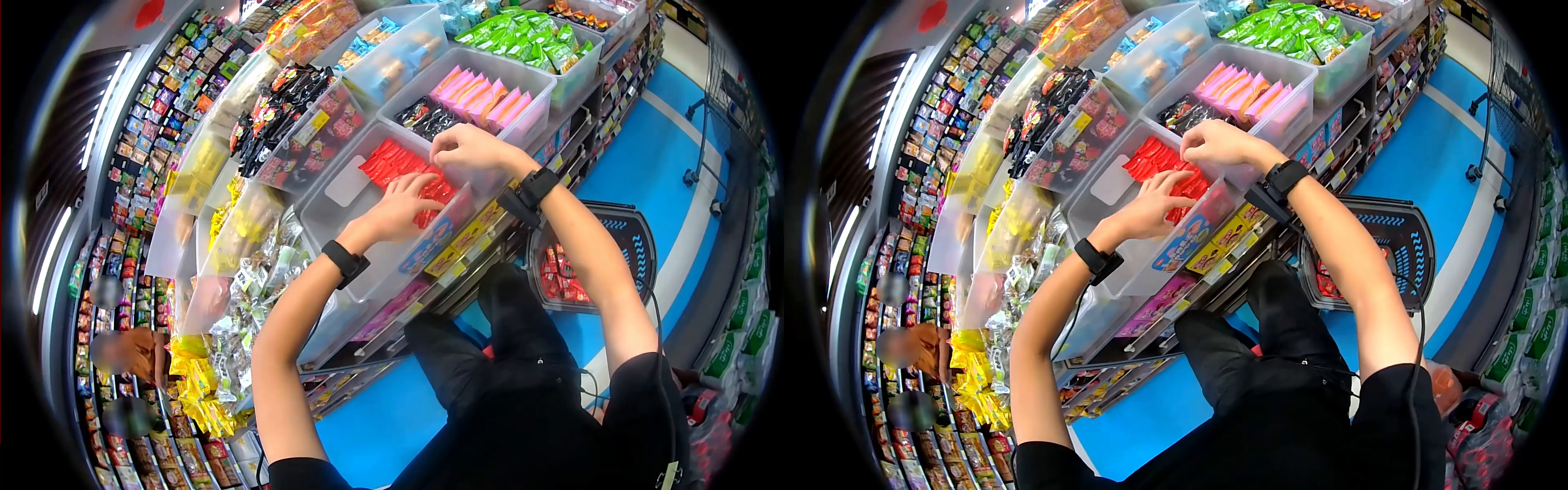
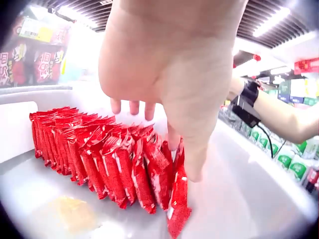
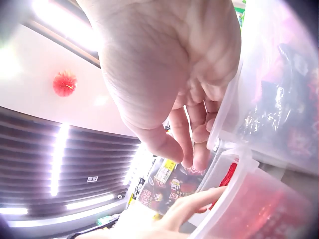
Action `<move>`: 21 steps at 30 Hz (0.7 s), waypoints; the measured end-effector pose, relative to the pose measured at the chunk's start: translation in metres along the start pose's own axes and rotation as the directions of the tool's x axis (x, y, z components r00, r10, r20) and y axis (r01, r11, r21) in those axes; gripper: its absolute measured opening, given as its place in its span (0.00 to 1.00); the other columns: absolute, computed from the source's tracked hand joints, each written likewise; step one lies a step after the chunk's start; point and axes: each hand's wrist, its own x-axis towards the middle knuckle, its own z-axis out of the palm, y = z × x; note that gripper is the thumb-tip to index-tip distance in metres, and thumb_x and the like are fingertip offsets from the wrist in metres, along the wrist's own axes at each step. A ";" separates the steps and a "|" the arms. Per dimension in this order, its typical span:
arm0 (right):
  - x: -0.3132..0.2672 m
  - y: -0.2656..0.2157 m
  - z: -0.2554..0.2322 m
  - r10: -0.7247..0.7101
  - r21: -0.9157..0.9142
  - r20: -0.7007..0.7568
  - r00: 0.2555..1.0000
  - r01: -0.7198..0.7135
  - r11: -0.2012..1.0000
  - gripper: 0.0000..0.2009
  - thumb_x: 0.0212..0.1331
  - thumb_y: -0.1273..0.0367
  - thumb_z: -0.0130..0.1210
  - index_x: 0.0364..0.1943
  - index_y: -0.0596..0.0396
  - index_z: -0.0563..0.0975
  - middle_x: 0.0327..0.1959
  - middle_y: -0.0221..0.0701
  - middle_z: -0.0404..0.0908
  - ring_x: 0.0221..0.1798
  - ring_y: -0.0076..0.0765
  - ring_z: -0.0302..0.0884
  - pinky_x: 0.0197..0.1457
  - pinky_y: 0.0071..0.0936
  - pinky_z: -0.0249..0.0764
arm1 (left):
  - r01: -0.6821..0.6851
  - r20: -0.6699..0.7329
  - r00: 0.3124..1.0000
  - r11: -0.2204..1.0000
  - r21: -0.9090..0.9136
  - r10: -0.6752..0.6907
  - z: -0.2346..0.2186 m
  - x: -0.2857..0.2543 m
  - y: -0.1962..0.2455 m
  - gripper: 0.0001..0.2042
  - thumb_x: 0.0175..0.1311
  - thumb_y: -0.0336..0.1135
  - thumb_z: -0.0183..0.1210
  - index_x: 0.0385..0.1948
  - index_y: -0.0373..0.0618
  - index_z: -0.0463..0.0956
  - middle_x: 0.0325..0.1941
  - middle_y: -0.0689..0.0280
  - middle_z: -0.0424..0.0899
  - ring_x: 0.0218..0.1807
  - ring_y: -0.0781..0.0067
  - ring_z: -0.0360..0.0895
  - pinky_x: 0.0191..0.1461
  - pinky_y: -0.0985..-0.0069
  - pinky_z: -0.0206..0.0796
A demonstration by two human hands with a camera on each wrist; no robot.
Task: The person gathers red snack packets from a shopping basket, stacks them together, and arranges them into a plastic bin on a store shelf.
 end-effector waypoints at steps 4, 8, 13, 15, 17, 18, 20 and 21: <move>0.000 0.001 0.001 -0.021 -0.010 -0.026 0.999 0.020 1.000 0.12 0.54 0.65 0.57 0.36 0.60 0.82 0.34 0.39 0.85 0.39 0.35 0.81 0.48 0.31 0.74 | -0.029 0.086 0.996 0.998 0.060 0.024 0.015 0.004 -0.007 0.16 0.49 0.33 0.61 0.43 0.53 0.83 0.75 0.53 0.50 0.76 0.47 0.43 0.74 0.48 0.38; 0.000 0.001 0.000 0.003 0.005 -0.014 1.000 -0.003 1.000 0.12 0.55 0.65 0.56 0.36 0.59 0.82 0.34 0.39 0.85 0.39 0.34 0.81 0.48 0.31 0.74 | 0.022 0.065 0.998 0.998 0.056 -0.026 0.028 0.014 -0.005 0.14 0.52 0.32 0.58 0.41 0.52 0.84 0.75 0.52 0.50 0.77 0.47 0.42 0.75 0.49 0.36; 0.001 0.005 0.001 -0.004 0.055 0.000 1.000 0.004 0.998 0.12 0.55 0.65 0.55 0.36 0.59 0.82 0.33 0.39 0.84 0.39 0.34 0.81 0.47 0.31 0.74 | 0.047 0.060 0.997 0.999 0.006 -0.047 0.011 0.014 -0.002 0.07 0.51 0.35 0.60 0.30 0.49 0.85 0.74 0.50 0.53 0.77 0.46 0.42 0.76 0.51 0.34; 0.001 0.009 0.002 -0.044 0.022 -0.025 0.999 0.045 0.999 0.12 0.54 0.65 0.55 0.36 0.60 0.82 0.32 0.40 0.84 0.38 0.35 0.81 0.46 0.31 0.74 | 0.019 -0.081 0.996 0.996 -0.091 -0.027 0.007 0.009 -0.013 0.07 0.52 0.34 0.61 0.29 0.43 0.79 0.70 0.47 0.60 0.73 0.47 0.53 0.73 0.56 0.46; -0.001 0.006 0.002 -0.029 0.001 -0.029 0.999 0.029 1.000 0.12 0.54 0.65 0.55 0.37 0.60 0.82 0.33 0.40 0.84 0.38 0.35 0.81 0.46 0.31 0.74 | 0.127 -0.031 0.989 0.951 -0.282 -0.142 -0.011 0.009 -0.015 0.08 0.55 0.34 0.59 0.34 0.43 0.75 0.65 0.48 0.66 0.68 0.53 0.61 0.67 0.60 0.55; 0.000 0.003 0.001 -0.015 -0.022 -0.031 0.999 0.015 1.000 0.13 0.54 0.65 0.55 0.37 0.60 0.82 0.33 0.40 0.84 0.38 0.36 0.81 0.46 0.31 0.74 | 0.235 0.036 0.969 0.859 -0.455 -0.246 -0.020 0.009 -0.017 0.10 0.58 0.33 0.58 0.38 0.42 0.72 0.61 0.49 0.72 0.63 0.58 0.69 0.62 0.65 0.63; 0.000 0.001 0.002 -0.011 -0.020 -0.029 1.000 0.010 1.000 0.11 0.55 0.66 0.55 0.36 0.60 0.81 0.32 0.36 0.84 0.38 0.32 0.79 0.47 0.30 0.73 | 0.204 0.000 0.967 0.780 -0.592 -0.254 -0.033 0.007 -0.015 0.13 0.64 0.33 0.55 0.46 0.42 0.64 0.49 0.57 0.79 0.47 0.74 0.78 0.46 0.76 0.70; 0.000 0.001 0.001 -0.003 -0.021 -0.032 0.999 0.002 1.000 0.10 0.55 0.67 0.55 0.35 0.60 0.80 0.32 0.33 0.83 0.37 0.27 0.78 0.47 0.28 0.72 | 0.343 0.063 0.924 0.745 -0.572 -0.377 -0.041 0.007 -0.015 0.13 0.66 0.33 0.54 0.47 0.42 0.63 0.46 0.61 0.79 0.43 0.78 0.77 0.43 0.78 0.70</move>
